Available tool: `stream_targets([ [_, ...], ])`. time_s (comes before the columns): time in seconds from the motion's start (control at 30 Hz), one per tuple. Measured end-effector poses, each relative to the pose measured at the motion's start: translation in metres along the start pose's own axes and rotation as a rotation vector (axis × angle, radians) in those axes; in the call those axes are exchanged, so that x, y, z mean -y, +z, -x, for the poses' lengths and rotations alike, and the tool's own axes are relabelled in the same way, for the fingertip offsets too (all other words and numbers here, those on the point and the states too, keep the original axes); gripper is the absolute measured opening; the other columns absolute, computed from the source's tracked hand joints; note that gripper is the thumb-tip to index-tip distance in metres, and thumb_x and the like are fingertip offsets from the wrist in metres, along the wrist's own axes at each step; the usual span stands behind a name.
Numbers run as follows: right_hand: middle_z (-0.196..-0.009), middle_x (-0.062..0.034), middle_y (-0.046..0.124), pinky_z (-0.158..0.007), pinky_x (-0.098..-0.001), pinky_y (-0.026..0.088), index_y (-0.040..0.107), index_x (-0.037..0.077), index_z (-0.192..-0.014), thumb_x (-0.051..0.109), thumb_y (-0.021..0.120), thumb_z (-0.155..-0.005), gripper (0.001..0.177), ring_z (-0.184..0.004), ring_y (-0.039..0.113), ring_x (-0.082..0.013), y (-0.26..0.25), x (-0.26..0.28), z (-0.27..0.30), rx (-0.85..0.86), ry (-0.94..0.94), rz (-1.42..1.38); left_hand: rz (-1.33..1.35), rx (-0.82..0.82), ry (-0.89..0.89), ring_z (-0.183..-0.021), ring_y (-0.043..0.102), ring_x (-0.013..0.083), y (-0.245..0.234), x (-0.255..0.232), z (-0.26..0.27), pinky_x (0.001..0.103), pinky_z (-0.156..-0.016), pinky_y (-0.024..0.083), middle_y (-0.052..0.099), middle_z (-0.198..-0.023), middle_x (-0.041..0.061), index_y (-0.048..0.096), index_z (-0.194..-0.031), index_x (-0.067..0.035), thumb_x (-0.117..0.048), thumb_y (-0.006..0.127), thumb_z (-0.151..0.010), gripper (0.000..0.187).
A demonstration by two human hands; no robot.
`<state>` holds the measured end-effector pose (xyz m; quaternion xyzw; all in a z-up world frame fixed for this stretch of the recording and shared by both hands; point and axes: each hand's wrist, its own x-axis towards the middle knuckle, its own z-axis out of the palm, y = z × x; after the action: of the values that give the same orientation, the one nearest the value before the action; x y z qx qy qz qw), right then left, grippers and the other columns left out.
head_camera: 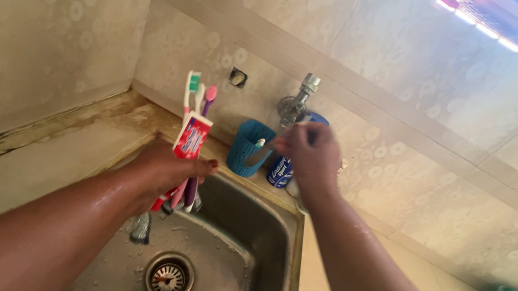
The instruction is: The person cleans the sink area using a metal scrubber, wiping the sink rim and surrounding countertop. They move several bottles and a toothbrush holder aside, rinse the scrubber under the tap, and then return the items to their original positions.
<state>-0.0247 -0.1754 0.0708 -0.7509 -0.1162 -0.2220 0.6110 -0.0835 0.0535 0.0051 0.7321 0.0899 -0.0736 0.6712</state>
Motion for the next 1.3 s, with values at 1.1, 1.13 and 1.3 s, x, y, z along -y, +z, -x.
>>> stream_targets([
  [1.1, -0.099, -0.0084, 0.076, -0.073, -0.0315, 0.060, 0.072, 0.006, -0.114, 0.019, 0.049, -0.100, 0.030, -0.086, 0.073, -0.0190, 0.029, -0.049, 0.003, 0.084, 0.313, 0.234, -0.019, 0.292, 0.000, -0.044, 0.048, 0.0156, -0.013, 0.001, -0.011, 0.032, -0.045, 0.031, 0.066, -0.066, 0.008, 0.079, -0.089, -0.010, -0.031, 0.082, -0.074, 0.026],
  [1.13, -0.100, -0.0071, 0.075, -0.076, -0.0327, 0.060, 0.071, 0.007, -0.113, 0.024, 0.050, -0.100, 0.029, -0.090, 0.072, -0.0182, 0.034, -0.039, 0.014, 0.128, 0.434, 0.162, -0.043, 0.322, -0.008, -0.045, 0.048, 0.0167, -0.008, -0.002, -0.012, 0.032, -0.045, 0.033, 0.065, -0.066, 0.010, 0.076, -0.090, -0.006, -0.033, 0.083, -0.075, 0.032],
  [1.3, -0.099, -0.0045, 0.076, -0.080, -0.0322, 0.056, 0.073, 0.009, -0.110, 0.042, 0.054, -0.101, 0.039, -0.090, 0.069, -0.0177, 0.041, -0.011, 0.037, 0.265, 0.692, -0.091, -0.060, 0.546, 0.022, -0.048, 0.053, 0.0128, 0.009, -0.016, -0.022, 0.032, -0.043, 0.037, 0.062, -0.067, 0.002, 0.077, -0.098, -0.010, -0.032, 0.079, -0.072, 0.034],
])
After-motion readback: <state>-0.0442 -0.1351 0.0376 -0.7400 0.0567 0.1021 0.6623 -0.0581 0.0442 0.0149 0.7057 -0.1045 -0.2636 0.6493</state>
